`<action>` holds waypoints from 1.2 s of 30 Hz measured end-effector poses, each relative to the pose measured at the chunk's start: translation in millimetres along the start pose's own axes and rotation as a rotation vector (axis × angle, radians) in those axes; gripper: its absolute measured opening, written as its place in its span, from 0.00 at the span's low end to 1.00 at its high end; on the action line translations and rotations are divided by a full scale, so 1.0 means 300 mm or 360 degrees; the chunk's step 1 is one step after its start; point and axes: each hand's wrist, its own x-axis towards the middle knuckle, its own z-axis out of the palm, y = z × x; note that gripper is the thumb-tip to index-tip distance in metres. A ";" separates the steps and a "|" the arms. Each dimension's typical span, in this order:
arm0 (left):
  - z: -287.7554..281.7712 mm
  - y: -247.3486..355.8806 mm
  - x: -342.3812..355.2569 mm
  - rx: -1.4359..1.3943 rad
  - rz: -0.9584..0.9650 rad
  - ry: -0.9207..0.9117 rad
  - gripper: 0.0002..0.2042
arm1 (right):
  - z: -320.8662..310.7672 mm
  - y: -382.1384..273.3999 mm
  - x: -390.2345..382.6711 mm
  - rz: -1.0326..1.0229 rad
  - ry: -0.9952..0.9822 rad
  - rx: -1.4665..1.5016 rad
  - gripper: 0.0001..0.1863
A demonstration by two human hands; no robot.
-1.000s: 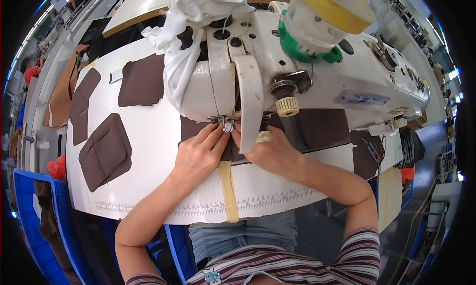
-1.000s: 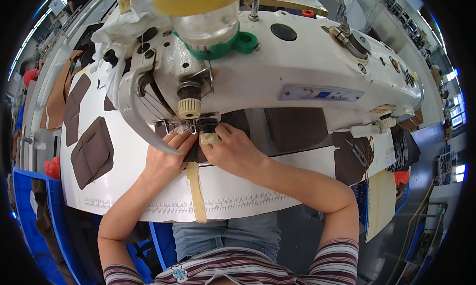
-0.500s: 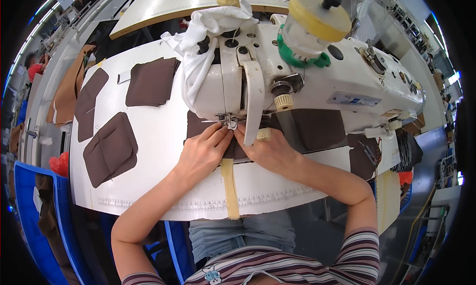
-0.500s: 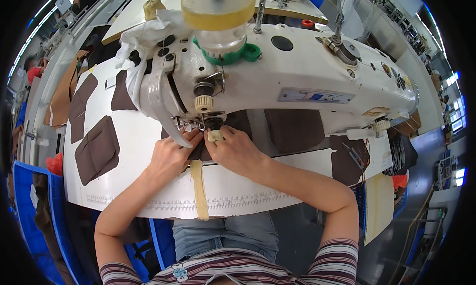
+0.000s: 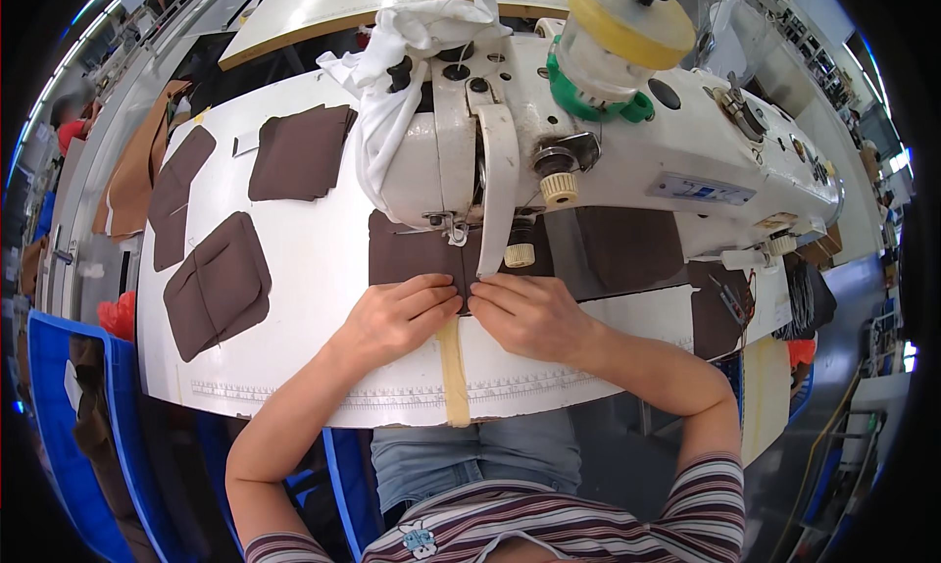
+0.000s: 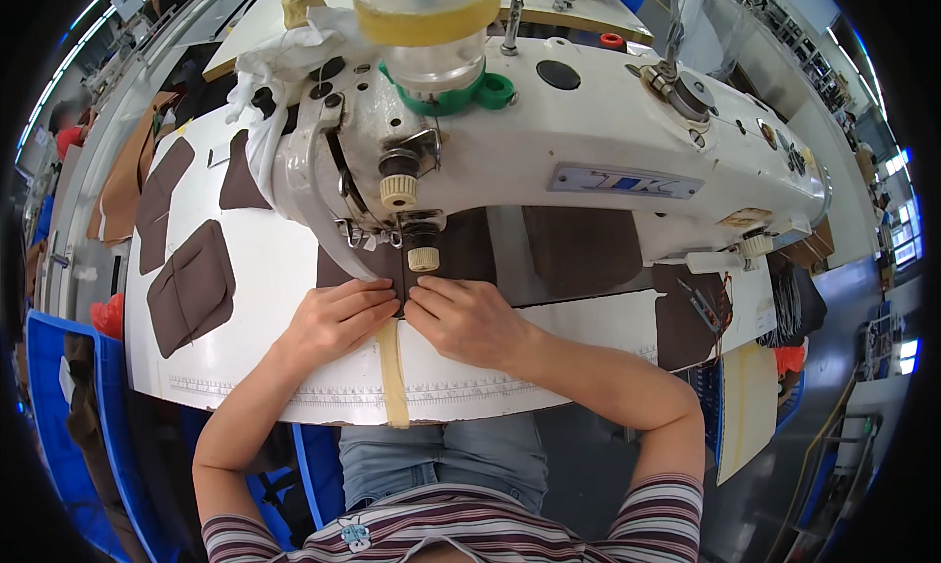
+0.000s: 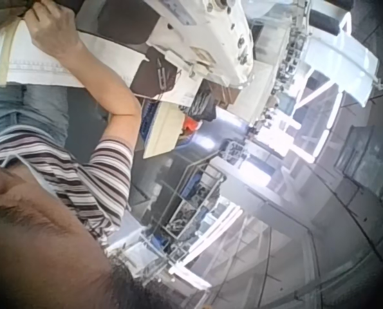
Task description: The person aligns and feeds fabric pieces through a sewing machine to sew them together, trimming the threads with thread snips.
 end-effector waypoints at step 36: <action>-0.023 -0.134 0.024 -0.0045 0.0123 -0.0094 0.09 | 0.042 0.086 0.074 -0.0041 -0.0040 -0.0135 0.05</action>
